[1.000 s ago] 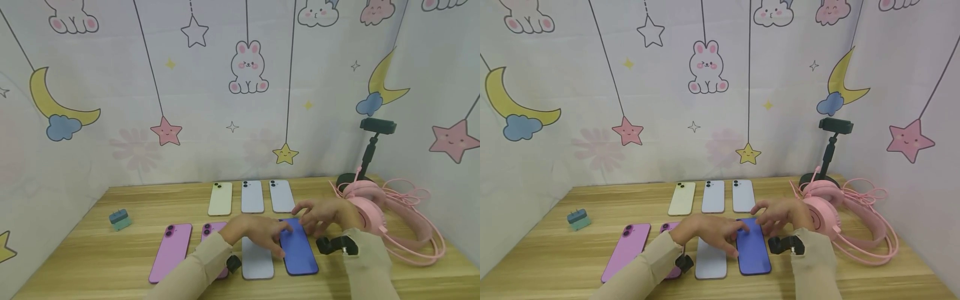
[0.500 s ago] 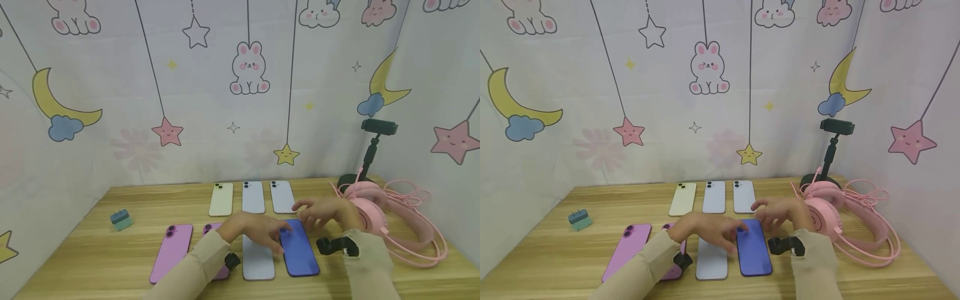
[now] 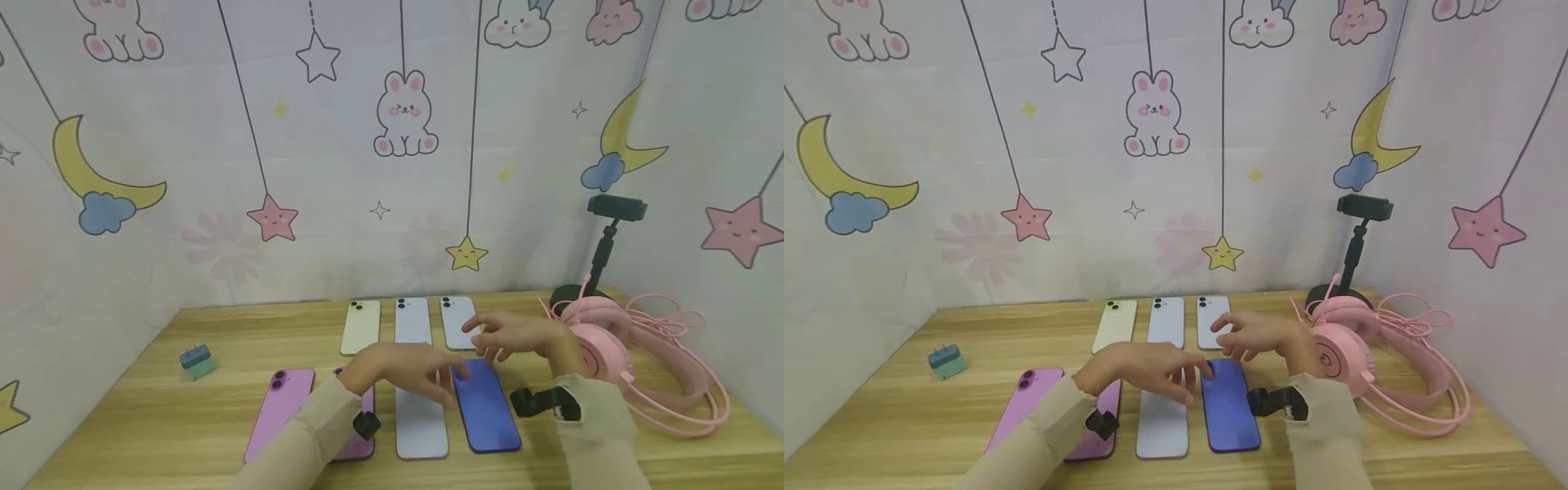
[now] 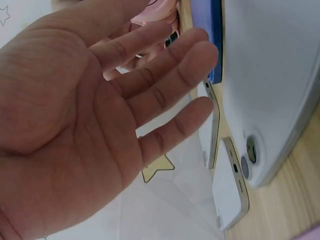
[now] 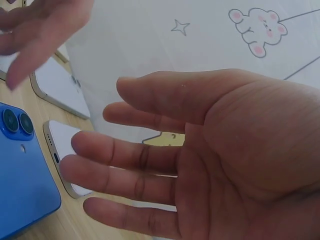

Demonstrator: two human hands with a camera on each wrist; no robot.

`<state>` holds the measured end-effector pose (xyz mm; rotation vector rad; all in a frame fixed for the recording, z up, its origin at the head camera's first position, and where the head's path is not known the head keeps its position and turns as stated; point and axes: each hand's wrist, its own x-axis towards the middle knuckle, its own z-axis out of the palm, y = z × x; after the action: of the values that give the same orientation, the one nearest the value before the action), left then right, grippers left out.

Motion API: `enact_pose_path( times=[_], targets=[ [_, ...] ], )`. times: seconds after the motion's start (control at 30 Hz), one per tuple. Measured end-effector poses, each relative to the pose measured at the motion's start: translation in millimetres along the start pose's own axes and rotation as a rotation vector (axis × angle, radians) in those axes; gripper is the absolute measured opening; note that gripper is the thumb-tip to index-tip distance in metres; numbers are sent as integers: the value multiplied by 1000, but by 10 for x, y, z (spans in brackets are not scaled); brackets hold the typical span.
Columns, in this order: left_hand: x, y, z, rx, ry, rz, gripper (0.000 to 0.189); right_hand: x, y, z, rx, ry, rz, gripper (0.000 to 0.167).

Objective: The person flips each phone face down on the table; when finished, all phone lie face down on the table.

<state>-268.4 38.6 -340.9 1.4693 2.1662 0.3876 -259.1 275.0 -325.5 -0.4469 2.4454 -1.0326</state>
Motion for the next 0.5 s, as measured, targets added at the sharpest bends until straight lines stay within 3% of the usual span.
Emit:
enact_pose_path(
  times=[0.23, 0.5],
  targets=[
    [-153, -115, -16, -3, 104, 5, 22, 69, -68, 32, -17, 57, -91, 37],
    [-368, -244, -16, 7, 239, -65, 7, 149, -130, 79, -27, 149, -208, 26]
  ],
)
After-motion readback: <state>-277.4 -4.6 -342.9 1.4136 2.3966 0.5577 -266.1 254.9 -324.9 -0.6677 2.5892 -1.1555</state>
